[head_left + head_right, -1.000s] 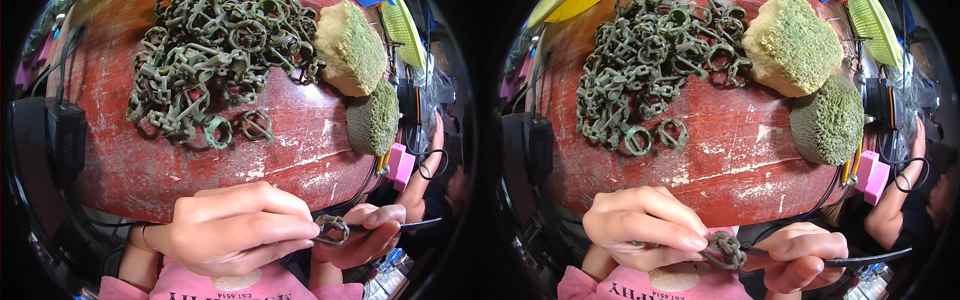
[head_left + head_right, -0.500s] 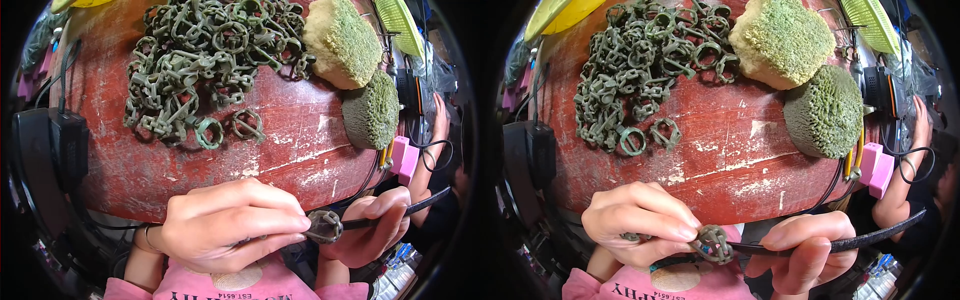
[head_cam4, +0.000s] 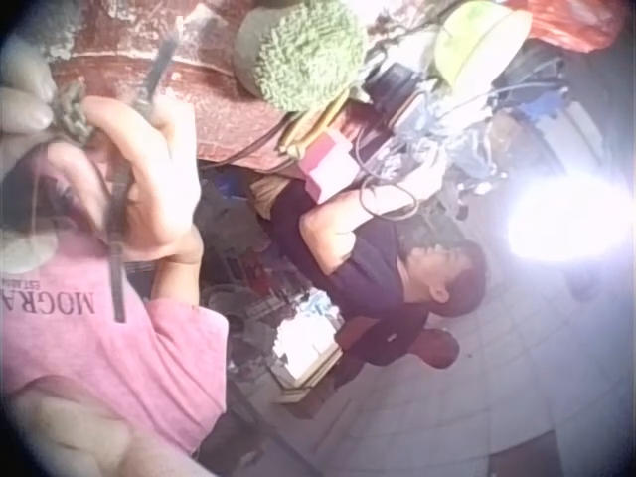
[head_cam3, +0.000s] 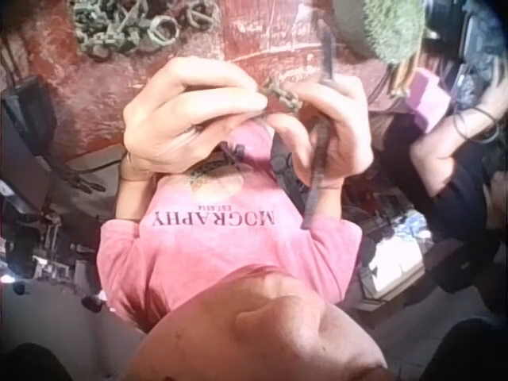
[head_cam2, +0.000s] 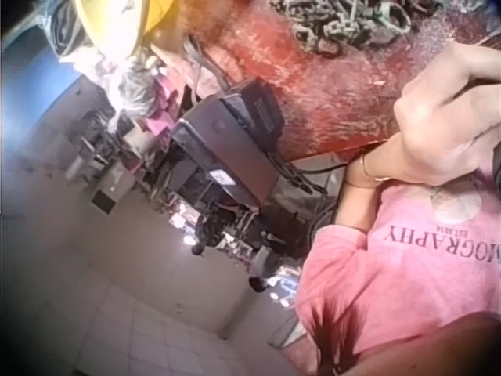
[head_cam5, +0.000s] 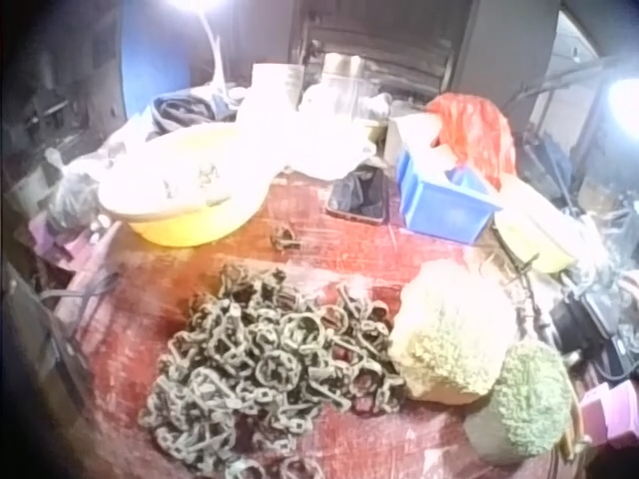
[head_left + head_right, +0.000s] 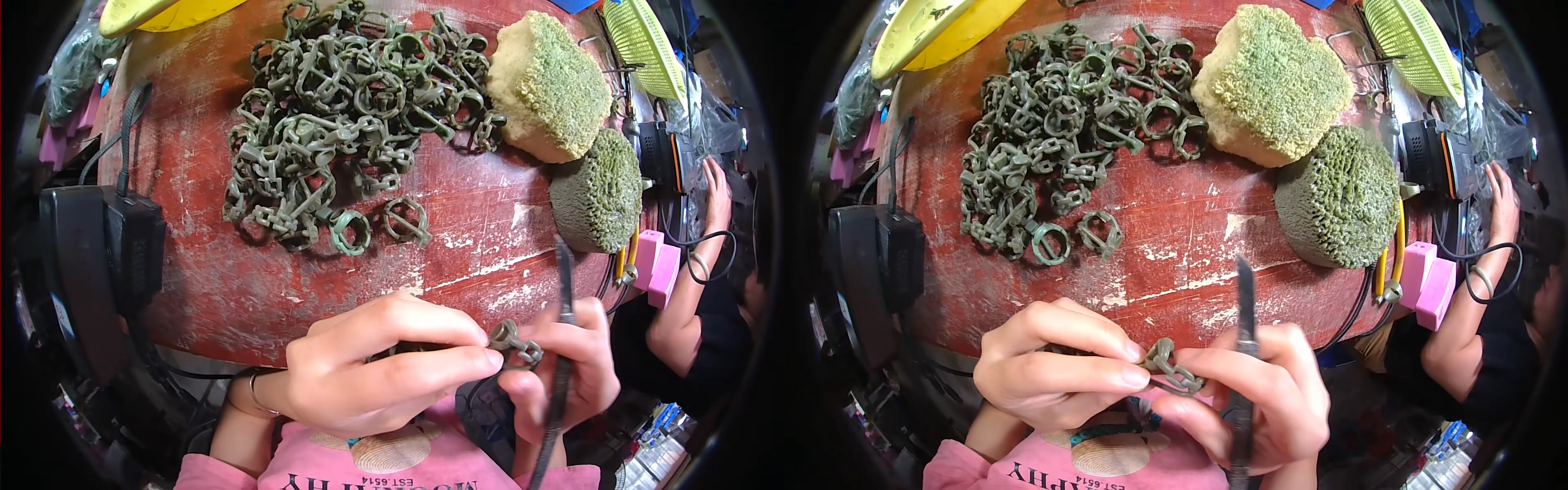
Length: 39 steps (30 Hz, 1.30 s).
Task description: The person is using a small craft knife to trim excess wax or plastic material from green jewelry mold patterns at a production table.
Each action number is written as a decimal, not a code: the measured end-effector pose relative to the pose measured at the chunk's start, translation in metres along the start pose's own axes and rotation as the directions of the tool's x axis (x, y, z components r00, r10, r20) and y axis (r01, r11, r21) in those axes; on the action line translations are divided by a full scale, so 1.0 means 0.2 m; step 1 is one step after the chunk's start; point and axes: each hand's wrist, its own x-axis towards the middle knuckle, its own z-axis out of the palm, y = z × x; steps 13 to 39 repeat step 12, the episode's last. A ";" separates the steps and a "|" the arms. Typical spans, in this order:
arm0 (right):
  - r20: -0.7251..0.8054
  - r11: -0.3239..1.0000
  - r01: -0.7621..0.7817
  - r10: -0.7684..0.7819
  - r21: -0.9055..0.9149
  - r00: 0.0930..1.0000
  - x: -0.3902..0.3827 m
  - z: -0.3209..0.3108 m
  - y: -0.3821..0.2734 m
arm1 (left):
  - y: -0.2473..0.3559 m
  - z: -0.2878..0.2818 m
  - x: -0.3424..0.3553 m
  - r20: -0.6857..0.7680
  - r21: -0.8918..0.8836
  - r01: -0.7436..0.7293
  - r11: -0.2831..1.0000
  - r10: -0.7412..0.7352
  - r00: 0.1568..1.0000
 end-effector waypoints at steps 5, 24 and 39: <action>-0.059 0.986 -0.032 0.043 0.164 0.997 -0.03 0.02 0.02 | 0.05 -0.01 0.05 0.039 -0.291 0.241 0.926 -0.241 0.970; 0.107 0.926 -0.151 0.122 0.346 0.987 -0.03 0.02 0.05 | 0.04 -0.06 0.03 0.290 -0.558 0.511 0.654 -0.423 0.858; 0.107 0.926 -0.151 0.122 0.346 0.987 -0.03 0.02 0.05 | 0.04 -0.06 0.03 0.290 -0.558 0.511 0.654 -0.423 0.858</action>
